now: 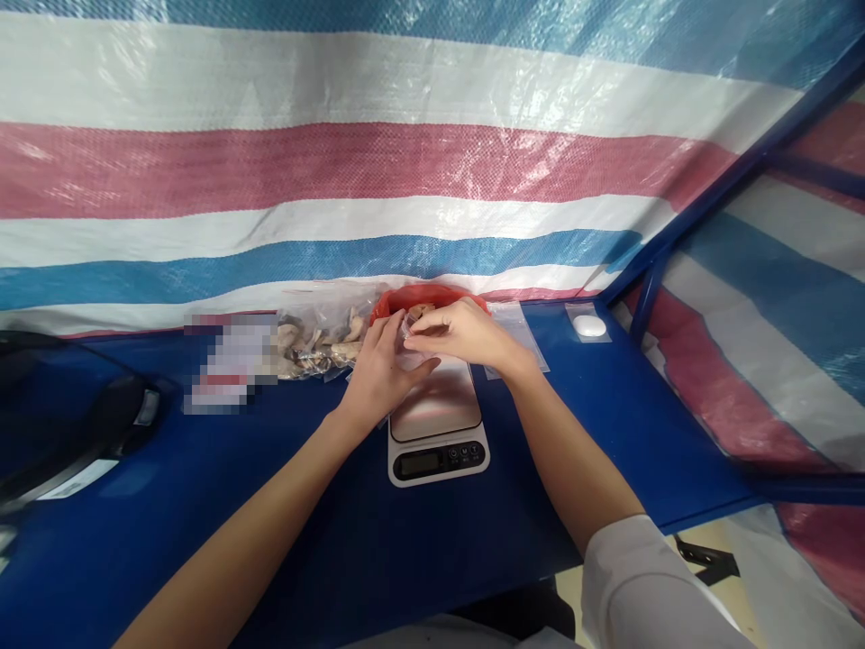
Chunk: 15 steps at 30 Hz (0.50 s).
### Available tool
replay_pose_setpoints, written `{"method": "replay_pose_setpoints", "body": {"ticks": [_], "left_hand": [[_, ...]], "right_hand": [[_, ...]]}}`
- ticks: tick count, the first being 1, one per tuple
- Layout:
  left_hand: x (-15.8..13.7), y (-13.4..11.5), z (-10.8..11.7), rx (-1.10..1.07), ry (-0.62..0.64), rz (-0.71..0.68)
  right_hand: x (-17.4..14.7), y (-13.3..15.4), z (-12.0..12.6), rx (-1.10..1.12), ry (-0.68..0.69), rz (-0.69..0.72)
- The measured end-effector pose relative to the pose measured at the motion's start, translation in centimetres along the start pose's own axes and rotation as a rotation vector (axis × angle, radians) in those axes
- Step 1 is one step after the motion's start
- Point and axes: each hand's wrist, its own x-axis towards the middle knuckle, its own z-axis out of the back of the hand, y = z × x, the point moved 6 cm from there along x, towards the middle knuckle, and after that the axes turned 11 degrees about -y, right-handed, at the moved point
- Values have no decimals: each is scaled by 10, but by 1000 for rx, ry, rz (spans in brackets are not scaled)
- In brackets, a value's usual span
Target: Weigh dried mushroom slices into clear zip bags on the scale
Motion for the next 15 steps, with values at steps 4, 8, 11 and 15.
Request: {"method": "replay_pose_setpoints", "body": {"ticks": [4, 8, 11, 15], "left_hand": [[0, -1, 1, -11, 10, 0], [2, -7, 6, -13, 19, 45], [6, -14, 12, -21, -9, 28], [10, -16, 22, -7, -57, -10]], "right_hand": [[0, -7, 1, 162, 5, -47], [0, -9, 2, 248, -3, -41], [0, -7, -1, 251, -5, -30], [1, -9, 1, 259, -35, -10]]}}
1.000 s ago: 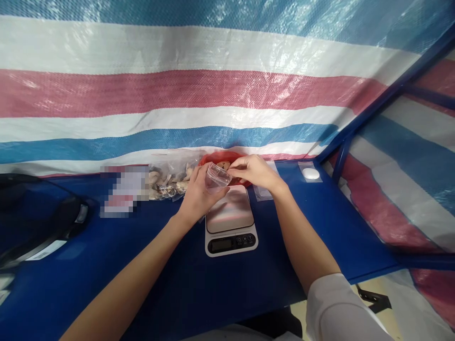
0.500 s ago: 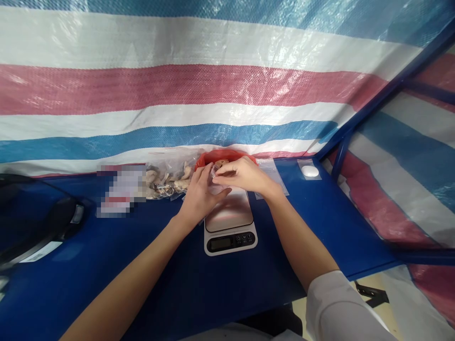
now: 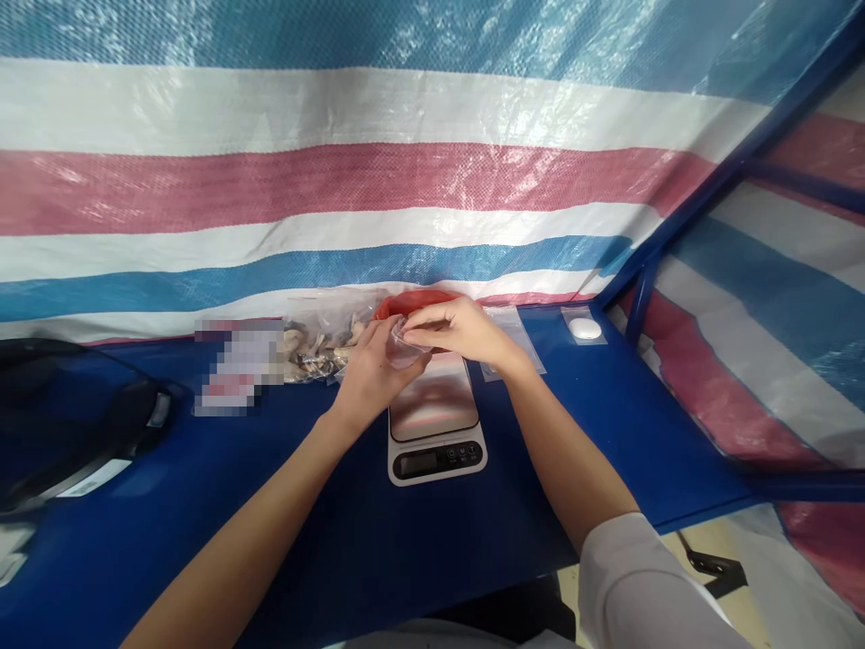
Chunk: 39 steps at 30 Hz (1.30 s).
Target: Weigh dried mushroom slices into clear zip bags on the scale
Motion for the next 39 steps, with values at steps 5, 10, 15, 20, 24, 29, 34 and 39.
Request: {"method": "replay_pose_setpoints", "body": {"ticks": [5, 10, 15, 20, 24, 29, 34, 39], "left_hand": [[8, 10, 21, 30, -68, 62], [12, 23, 35, 60, -91, 154], [11, 31, 37, 45, -76, 166], [13, 35, 42, 28, -89, 198], [14, 42, 45, 35, -92, 227], [13, 50, 44, 31, -95, 252], [14, 50, 43, 8, -87, 251], [13, 49, 43, 7, -74, 247]], "right_hand": [[6, -9, 19, -30, -82, 14], [18, -24, 18, -247, -48, 42], [24, -41, -12, -561, 50, -15], [23, -44, -39, -656, 117, -61], [22, -43, -51, -731, 124, -80], [20, -46, -64, -819, 162, -48], [20, -50, -66, -866, 204, 11], [19, -51, -64, -902, 213, 20]]}}
